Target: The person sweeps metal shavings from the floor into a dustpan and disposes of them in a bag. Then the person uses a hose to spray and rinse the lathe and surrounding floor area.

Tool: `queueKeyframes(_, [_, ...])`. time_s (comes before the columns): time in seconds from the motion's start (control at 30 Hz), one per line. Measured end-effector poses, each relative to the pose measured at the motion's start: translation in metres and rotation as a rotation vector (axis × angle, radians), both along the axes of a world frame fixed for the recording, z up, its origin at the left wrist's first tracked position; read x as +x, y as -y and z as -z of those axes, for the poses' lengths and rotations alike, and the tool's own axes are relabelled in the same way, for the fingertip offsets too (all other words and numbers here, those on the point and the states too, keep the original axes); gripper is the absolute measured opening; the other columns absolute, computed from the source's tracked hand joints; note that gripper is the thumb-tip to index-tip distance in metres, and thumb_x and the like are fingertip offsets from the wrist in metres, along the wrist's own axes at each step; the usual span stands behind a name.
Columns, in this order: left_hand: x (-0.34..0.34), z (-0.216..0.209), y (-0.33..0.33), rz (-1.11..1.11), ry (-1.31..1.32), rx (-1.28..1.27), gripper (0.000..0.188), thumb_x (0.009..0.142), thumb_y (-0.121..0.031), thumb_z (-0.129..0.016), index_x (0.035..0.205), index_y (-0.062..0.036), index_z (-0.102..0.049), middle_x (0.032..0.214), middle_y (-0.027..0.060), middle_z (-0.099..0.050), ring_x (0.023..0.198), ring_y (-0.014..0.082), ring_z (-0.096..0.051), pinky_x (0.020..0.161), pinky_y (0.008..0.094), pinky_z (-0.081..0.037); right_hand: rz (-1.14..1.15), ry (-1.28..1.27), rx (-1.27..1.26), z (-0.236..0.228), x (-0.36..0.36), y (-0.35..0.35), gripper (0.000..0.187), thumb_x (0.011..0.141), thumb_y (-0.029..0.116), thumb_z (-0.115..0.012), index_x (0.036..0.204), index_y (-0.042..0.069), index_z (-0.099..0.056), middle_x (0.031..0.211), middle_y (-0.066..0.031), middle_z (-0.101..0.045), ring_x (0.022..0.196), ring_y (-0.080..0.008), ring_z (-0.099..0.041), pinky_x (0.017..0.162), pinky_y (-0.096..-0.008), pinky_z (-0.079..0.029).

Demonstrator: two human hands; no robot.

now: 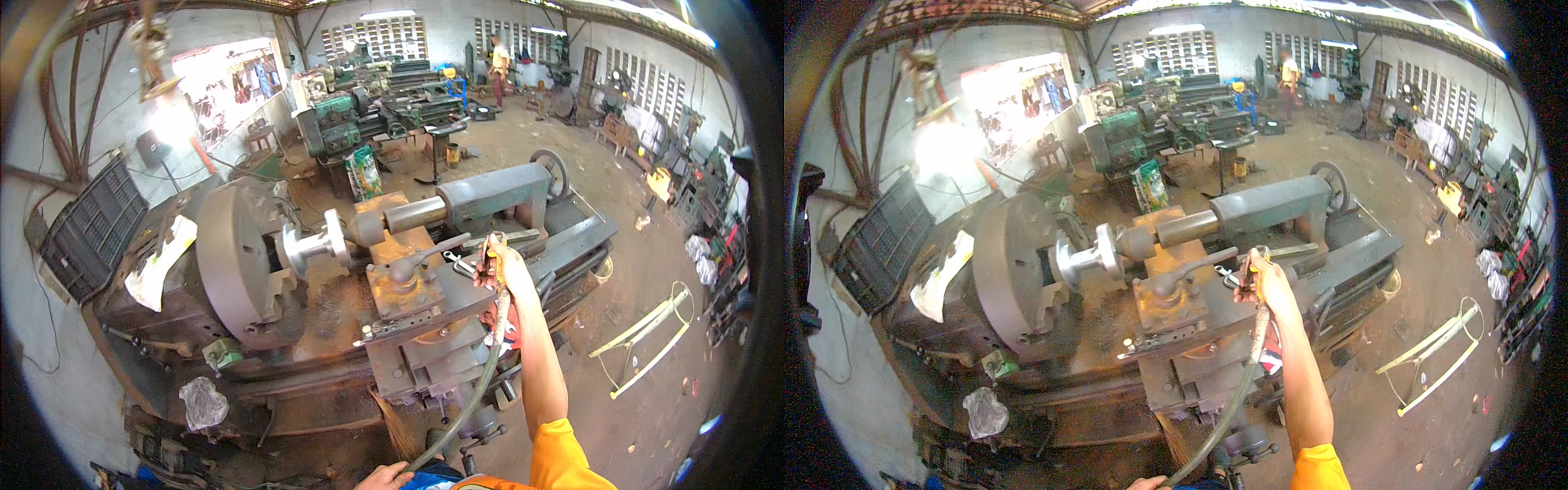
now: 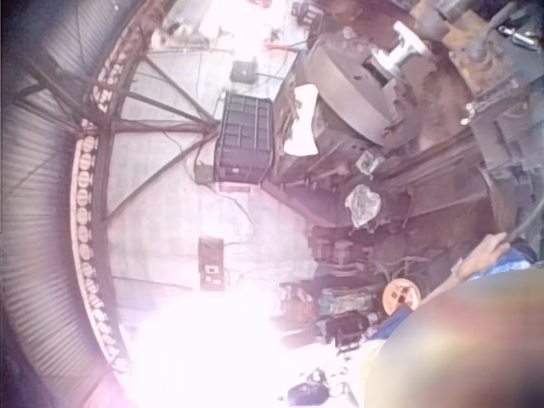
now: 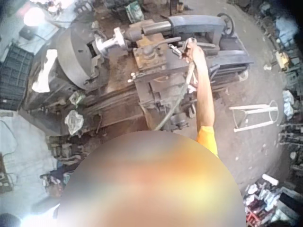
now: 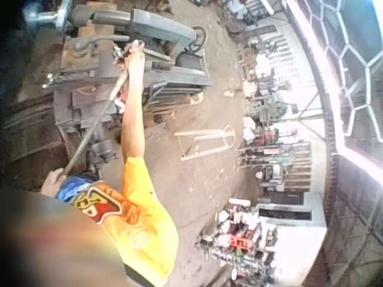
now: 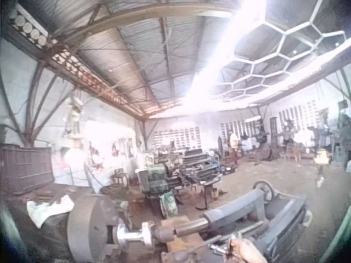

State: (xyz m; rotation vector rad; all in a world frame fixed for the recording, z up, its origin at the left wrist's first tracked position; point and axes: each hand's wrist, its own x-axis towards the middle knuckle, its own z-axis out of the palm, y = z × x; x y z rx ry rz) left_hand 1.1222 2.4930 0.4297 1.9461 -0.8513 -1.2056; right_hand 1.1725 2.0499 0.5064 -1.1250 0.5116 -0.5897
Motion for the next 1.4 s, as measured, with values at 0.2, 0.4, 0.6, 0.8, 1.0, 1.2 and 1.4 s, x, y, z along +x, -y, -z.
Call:
queueKeyframes(0.2, [0.002, 0.011, -0.056, 0.017, 0.004, -0.151, 0.037, 0.091, -0.029, -0.055, 0.111, 0.0016, -0.058, 0.088, 0.0246, -0.063, 0.085, 0.0387, -0.061, 0.077, 0.0414, -0.047, -0.090, -0.162, -0.245, -0.038, 0.038, -0.069, 0.046, 0.093, 0.045, -0.051, 0.079, 0.002, -0.055, 0.061, -0.0077, -0.054, 0.046, -0.0202, -0.056, 0.043, -0.0335, -0.047])
queueKeyframes(0.4, [0.010, 0.001, -0.111, -0.119, 0.022, -0.256, 0.032, 0.091, -0.029, -0.055, 0.104, -0.0003, -0.060, 0.083, 0.0202, -0.063, 0.077, 0.0345, -0.060, 0.068, 0.0429, -0.045, -0.140, -0.050, -0.222, -0.039, 0.087, -0.132, 0.041, 0.093, 0.042, -0.053, 0.082, 0.002, -0.055, 0.064, -0.0089, -0.057, 0.052, -0.0230, -0.062, 0.044, -0.0343, -0.051])
queueKeyframes(0.6, [0.020, 0.012, -0.156, -0.296, 0.043, -0.350, 0.028, 0.092, -0.026, -0.054, 0.100, -0.0002, -0.061, 0.071, 0.0159, -0.059, 0.062, 0.0295, -0.054, 0.060, 0.0386, -0.043, -0.078, -0.153, -0.362, -0.031, 0.121, -0.184, 0.040, 0.093, 0.040, -0.053, 0.078, 0.003, -0.052, 0.059, -0.0084, -0.055, 0.045, -0.0209, -0.058, 0.042, -0.0305, -0.050])
queueKeyframes(0.8, [0.026, 0.038, -0.201, -0.479, -0.093, -0.424, 0.020, 0.087, -0.016, -0.056, 0.096, 0.0005, -0.062, 0.071, 0.0092, -0.061, 0.060, 0.0162, -0.053, 0.055, 0.0294, -0.042, 0.006, -0.080, -0.194, -0.001, 0.106, -0.229, 0.037, 0.094, 0.040, -0.051, 0.082, 0.004, -0.049, 0.060, -0.0080, -0.054, 0.050, -0.0215, -0.061, 0.043, -0.0338, -0.053])
queueKeyframes(1.0, [0.023, 0.130, -0.288, -0.942, -0.265, -0.408, 0.012, 0.089, -0.012, -0.059, 0.095, -0.0019, -0.063, 0.060, -0.0046, -0.050, 0.051, 0.0029, -0.041, 0.045, 0.0197, -0.033, 0.176, 0.056, -0.145, 0.078, 0.092, -0.313, 0.027, 0.096, 0.031, -0.053, 0.087, 0.007, -0.047, 0.064, -0.0031, -0.051, 0.051, -0.0142, -0.054, 0.046, -0.0275, -0.047])
queueKeyframes(1.2, [-0.015, 0.246, -0.355, -1.087, -0.007, -0.233, 0.024, 0.091, -0.024, -0.062, 0.102, -0.0021, -0.061, 0.082, 0.0026, -0.058, 0.068, 0.0119, -0.055, 0.055, 0.0279, -0.046, 0.347, -0.025, -0.186, 0.147, 0.045, -0.372, 0.022, 0.096, 0.022, -0.053, 0.104, 0.005, -0.042, 0.067, -0.0012, -0.049, 0.057, -0.0095, -0.050, 0.051, -0.0243, -0.042])
queueKeyframes(1.4, [-0.033, 0.289, -0.363, -1.054, -0.355, 0.045, 0.036, 0.092, -0.030, -0.060, 0.119, -0.0066, -0.058, 0.109, 0.0089, -0.057, 0.093, 0.0158, -0.057, 0.080, 0.0291, -0.048, 0.246, -0.237, -0.472, 0.163, 0.040, -0.374, 0.046, 0.093, 0.031, -0.058, 0.113, -0.003, -0.034, 0.082, -0.0143, -0.052, 0.076, -0.0261, -0.053, 0.072, -0.0397, -0.045])
